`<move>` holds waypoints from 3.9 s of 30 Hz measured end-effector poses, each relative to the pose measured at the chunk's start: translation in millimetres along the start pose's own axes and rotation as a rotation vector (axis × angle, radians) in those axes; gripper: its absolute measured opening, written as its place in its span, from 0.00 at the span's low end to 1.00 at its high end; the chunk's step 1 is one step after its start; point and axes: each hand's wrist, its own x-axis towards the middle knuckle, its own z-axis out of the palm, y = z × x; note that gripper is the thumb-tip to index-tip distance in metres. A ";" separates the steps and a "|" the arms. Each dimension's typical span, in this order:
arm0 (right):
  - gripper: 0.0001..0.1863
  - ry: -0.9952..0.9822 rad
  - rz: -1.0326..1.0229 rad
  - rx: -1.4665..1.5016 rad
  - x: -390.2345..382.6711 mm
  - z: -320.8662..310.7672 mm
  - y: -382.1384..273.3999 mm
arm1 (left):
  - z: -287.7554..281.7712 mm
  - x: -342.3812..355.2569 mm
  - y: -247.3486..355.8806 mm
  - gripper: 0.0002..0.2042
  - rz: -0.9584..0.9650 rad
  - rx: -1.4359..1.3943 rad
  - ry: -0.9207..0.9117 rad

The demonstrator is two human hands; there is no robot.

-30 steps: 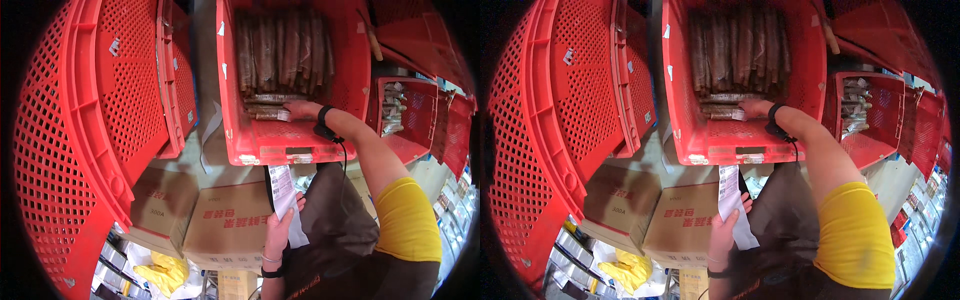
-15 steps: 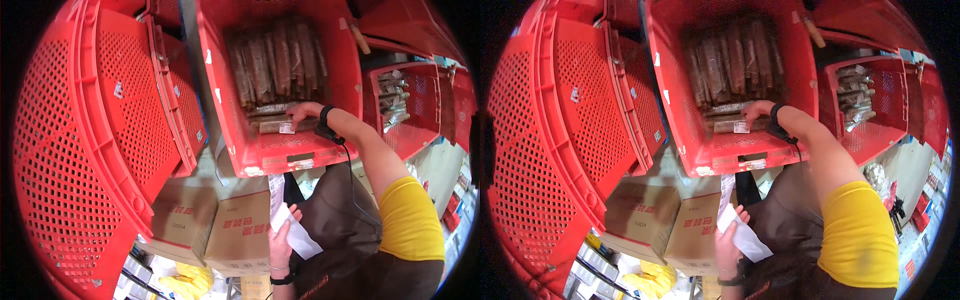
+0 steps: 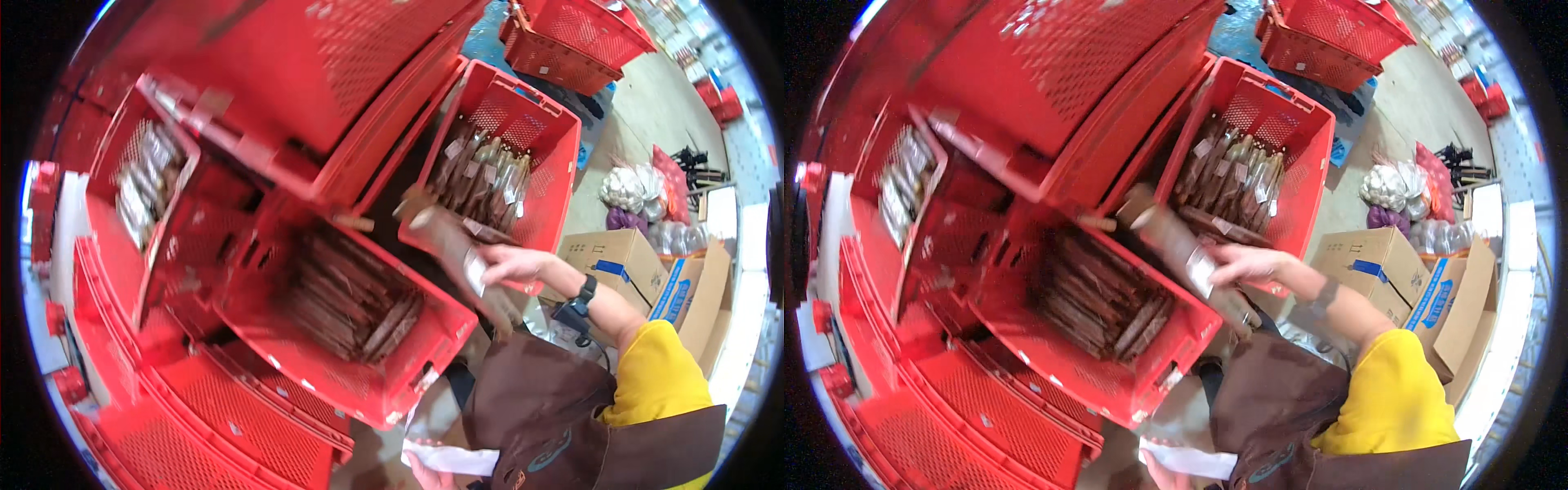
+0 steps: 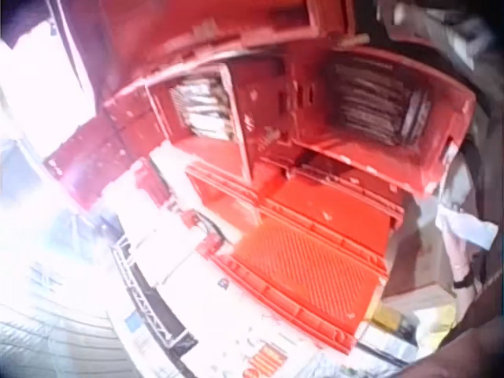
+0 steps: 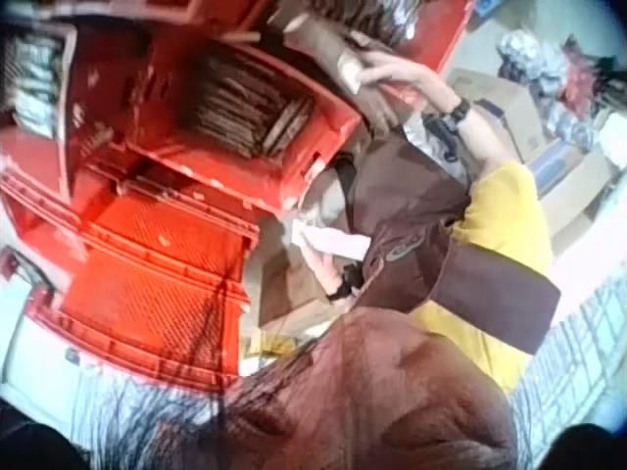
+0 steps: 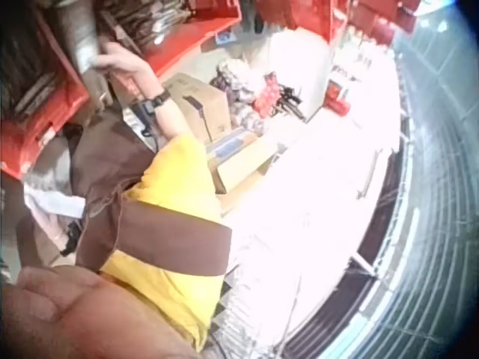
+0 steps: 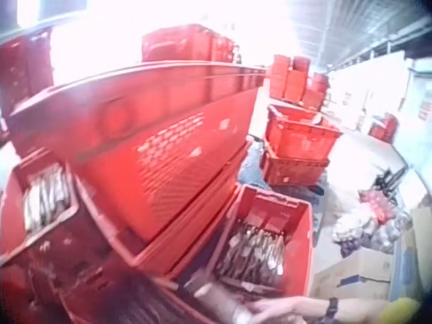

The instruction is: The person picks up individual yams from a red plastic crate, applies a small white label to each one, and places them into a second red crate. The process is repeated for multiple yams throughout the clip.

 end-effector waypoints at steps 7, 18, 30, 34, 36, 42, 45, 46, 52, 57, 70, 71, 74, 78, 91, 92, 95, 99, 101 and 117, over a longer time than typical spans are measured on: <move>0.21 0.840 0.036 0.447 51.7 -271.8 100.6 | 11.7 15.1 26.7 0.27 0.348 0.293 0.148; 0.21 1.125 0.377 -0.615 90.6 -450.1 112.4 | -72.8 35.9 27.6 0.20 0.463 0.046 0.822; 0.26 -0.811 -0.542 -0.825 86.1 193.3 58.2 | 40.3 59.1 54.3 0.11 0.099 0.080 -0.091; 0.19 -0.771 -0.424 -0.756 77.9 239.3 98.5 | -16.3 59.3 43.9 0.12 0.069 -0.053 -0.212; 0.17 -0.824 -0.145 -0.658 83.2 247.1 108.9 | -33.2 63.3 28.1 0.14 0.032 -0.138 -0.303; 0.14 -0.515 0.418 -0.444 150.4 219.6 164.8 | -43.6 64.4 -11.9 0.14 -0.097 -0.162 -0.474; 0.16 -0.367 -0.223 -1.243 235.3 152.8 230.0 | -50.8 62.7 -22.5 0.17 -0.169 -0.226 -0.528; 0.18 -0.453 -0.304 -1.398 258.4 137.7 253.7 | -51.2 63.0 -26.6 0.19 -0.161 -0.327 -0.477; 0.30 -0.690 -0.645 -2.099 292.6 46.7 371.1 | -51.6 79.8 -42.5 0.23 -0.130 -0.530 -0.035; 0.28 -0.565 0.044 -2.043 279.7 62.2 361.1 | -57.7 72.1 -51.3 0.23 -0.061 -0.621 0.019; 0.13 -0.398 0.150 -1.790 339.4 102.2 382.0 | -56.5 83.7 -38.2 0.19 -0.148 -0.644 0.268; 0.14 -0.451 0.208 -1.808 339.5 114.3 379.3 | -56.8 82.7 -39.3 0.19 -0.143 -0.643 0.303; 0.17 -0.463 0.245 -1.781 344.5 95.8 381.0 | -56.2 86.0 -34.3 0.20 -0.136 -0.560 0.257; 0.23 -0.490 0.546 -1.701 360.4 94.7 383.9 | -54.6 89.9 -38.0 0.20 -0.116 -0.553 0.227; 0.36 -0.495 0.599 -1.827 379.9 111.7 404.5 | -55.3 85.5 -41.9 0.21 -0.131 -0.557 0.275; 0.41 -0.506 0.681 -1.842 382.8 108.3 399.4 | -54.8 85.2 -41.6 0.20 -0.118 -0.570 0.260; 0.51 -0.619 0.893 -1.639 389.7 70.7 399.2 | -53.7 85.9 -39.8 0.21 -0.103 -0.534 0.196; 0.49 -0.549 0.419 -1.715 361.6 126.5 384.0 | -63.8 77.3 -54.5 0.22 -0.114 -0.502 0.296; 0.50 -0.476 0.540 -1.589 359.8 100.6 375.0 | -57.2 77.0 -53.8 0.22 -0.104 -0.575 0.295; 0.45 -0.537 0.042 -0.916 175.0 149.6 -4.7 | -20.4 33.2 58.5 0.23 -0.024 -0.210 0.252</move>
